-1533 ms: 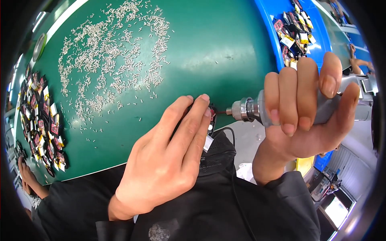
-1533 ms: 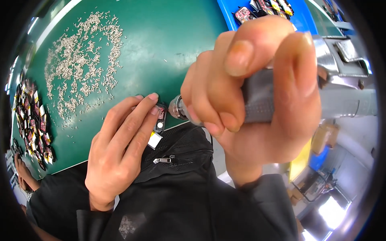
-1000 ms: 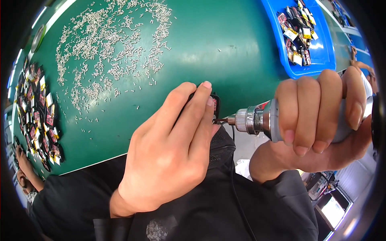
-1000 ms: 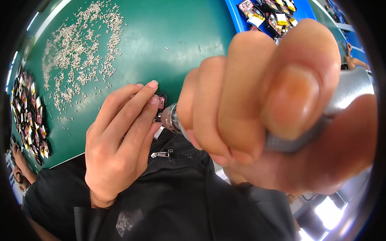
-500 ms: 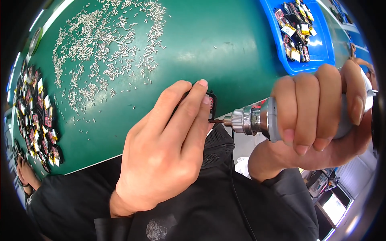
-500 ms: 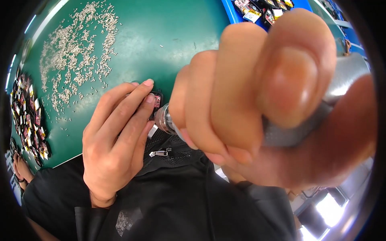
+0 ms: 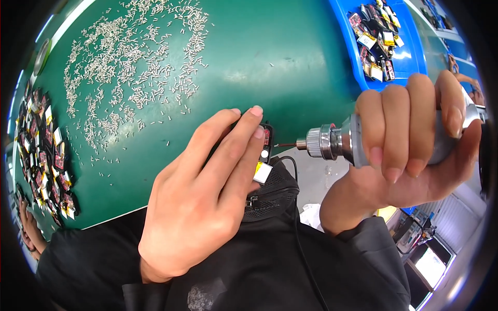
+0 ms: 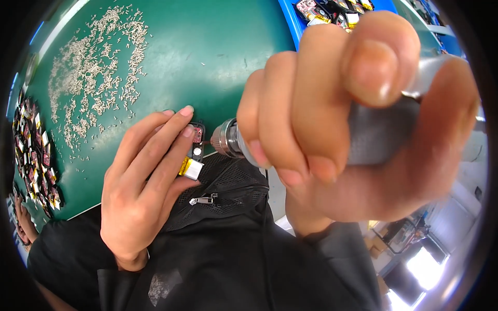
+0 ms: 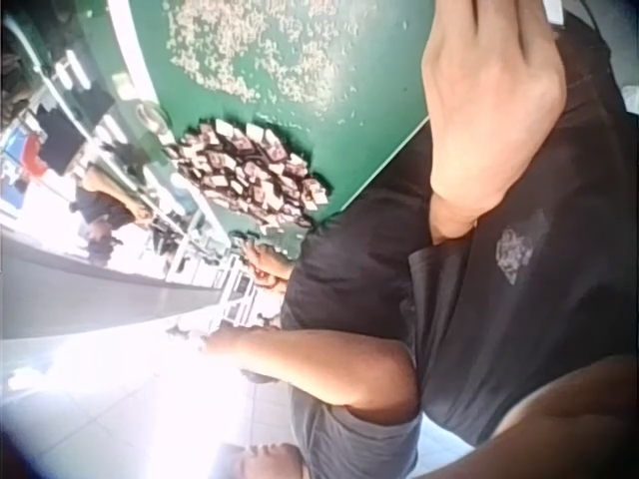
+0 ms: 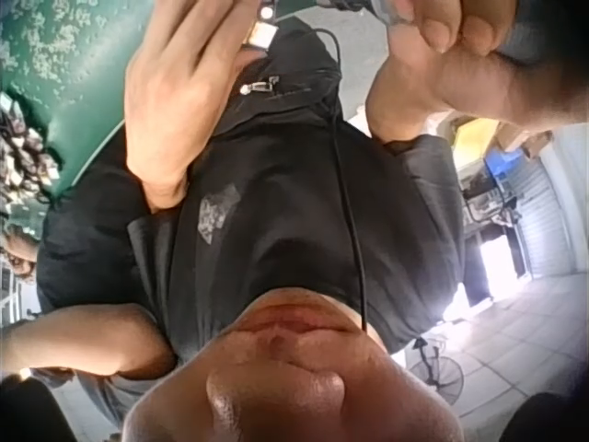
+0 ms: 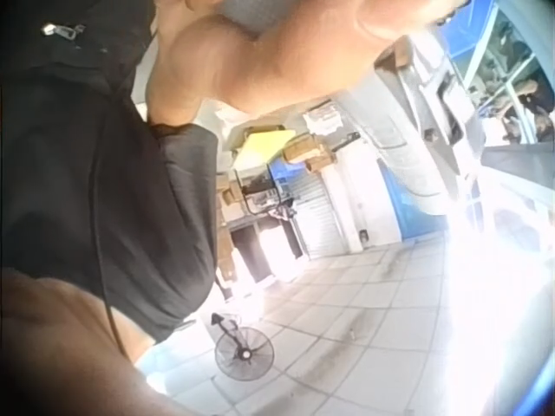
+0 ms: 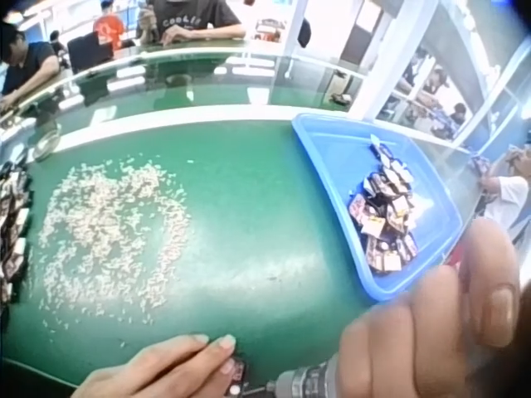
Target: Use an electric screwdriver to assemble small electronic components on a factory assembly line.
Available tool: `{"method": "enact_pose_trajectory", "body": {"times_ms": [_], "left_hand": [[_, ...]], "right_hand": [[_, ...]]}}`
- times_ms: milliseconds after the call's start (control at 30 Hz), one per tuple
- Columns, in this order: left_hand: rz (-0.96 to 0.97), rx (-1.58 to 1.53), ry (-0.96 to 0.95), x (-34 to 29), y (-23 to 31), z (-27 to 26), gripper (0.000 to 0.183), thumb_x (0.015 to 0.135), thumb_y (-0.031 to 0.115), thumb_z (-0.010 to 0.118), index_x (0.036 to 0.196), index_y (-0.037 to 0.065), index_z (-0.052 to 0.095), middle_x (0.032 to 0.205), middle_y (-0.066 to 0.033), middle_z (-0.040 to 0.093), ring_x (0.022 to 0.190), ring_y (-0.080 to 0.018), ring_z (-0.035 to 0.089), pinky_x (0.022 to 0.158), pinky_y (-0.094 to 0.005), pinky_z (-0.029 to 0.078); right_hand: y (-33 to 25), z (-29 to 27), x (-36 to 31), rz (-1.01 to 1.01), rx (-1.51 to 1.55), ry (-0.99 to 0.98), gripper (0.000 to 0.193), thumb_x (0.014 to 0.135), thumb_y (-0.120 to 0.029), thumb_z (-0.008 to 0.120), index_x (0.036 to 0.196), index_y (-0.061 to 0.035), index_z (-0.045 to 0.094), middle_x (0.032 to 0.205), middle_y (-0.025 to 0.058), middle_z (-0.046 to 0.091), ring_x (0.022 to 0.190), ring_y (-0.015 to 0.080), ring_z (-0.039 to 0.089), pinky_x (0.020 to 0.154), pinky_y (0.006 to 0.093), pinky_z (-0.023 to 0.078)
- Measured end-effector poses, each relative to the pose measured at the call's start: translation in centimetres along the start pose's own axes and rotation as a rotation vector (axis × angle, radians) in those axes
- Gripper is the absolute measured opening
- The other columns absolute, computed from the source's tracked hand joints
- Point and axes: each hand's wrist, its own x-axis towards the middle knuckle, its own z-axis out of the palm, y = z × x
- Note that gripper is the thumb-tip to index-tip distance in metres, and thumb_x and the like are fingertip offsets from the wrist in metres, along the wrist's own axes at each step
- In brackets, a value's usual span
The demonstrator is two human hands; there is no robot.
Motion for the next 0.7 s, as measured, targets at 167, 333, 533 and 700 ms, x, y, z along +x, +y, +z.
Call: {"method": "enact_pose_trajectory", "body": {"times_ms": [167, 333, 533, 700], "left_hand": [[0.051, 0.096, 0.126, -0.1, -0.4, 1.0, 0.039, 0.064, 0.002, 0.066, 0.101, -0.007, 0.064, 0.115, -0.0142, 0.064, 0.100, -0.0326, 0.060, 0.080, -0.0381, 0.054], [0.050, 0.098, 0.138, 0.2, -0.2, 1.0, 0.034, 0.063, 0.000, 0.065, 0.096, -0.007, 0.065, 0.113, -0.0143, 0.064, 0.099, -0.0316, 0.061, 0.078, -0.0370, 0.054], [0.032, 0.106, 0.130, -0.2, -0.2, 0.9, 0.035, 0.062, 0.000, 0.064, 0.096, -0.007, 0.065, 0.111, -0.0147, 0.065, 0.099, -0.0319, 0.061, 0.076, -0.0367, 0.054], [0.091, 0.082, 0.163, 0.2, -0.3, 1.4, 0.035, 0.061, 0.000, 0.064, 0.094, -0.009, 0.065, 0.109, -0.0153, 0.065, 0.098, -0.0320, 0.061, 0.076, -0.0375, 0.054]], "right_hand": [[0.6, -0.9, 0.4, 0.051, -0.099, -0.074, 0.028, 0.100, -0.036, 0.037, 0.095, -0.0108, 0.049, 0.060, -0.0011, 0.044, 0.047, 0.0099, 0.044, 0.056, 0.0263, 0.038], [1.0, -1.9, 0.5, 0.067, -0.068, -0.132, 0.032, 0.101, -0.039, 0.034, 0.098, -0.0104, 0.049, 0.060, -0.0010, 0.044, 0.048, 0.0101, 0.044, 0.057, 0.0271, 0.039], [1.7, -2.2, 0.5, 0.090, -0.032, -0.190, 0.033, 0.101, -0.040, 0.034, 0.099, -0.0103, 0.049, 0.060, -0.0009, 0.044, 0.049, 0.0106, 0.044, 0.057, 0.0278, 0.040], [1.1, -1.1, 1.2, 0.121, -0.080, -0.214, 0.034, 0.101, -0.039, 0.032, 0.096, -0.0105, 0.048, 0.059, -0.0010, 0.043, 0.048, 0.0113, 0.044, 0.057, 0.0285, 0.041]]}}
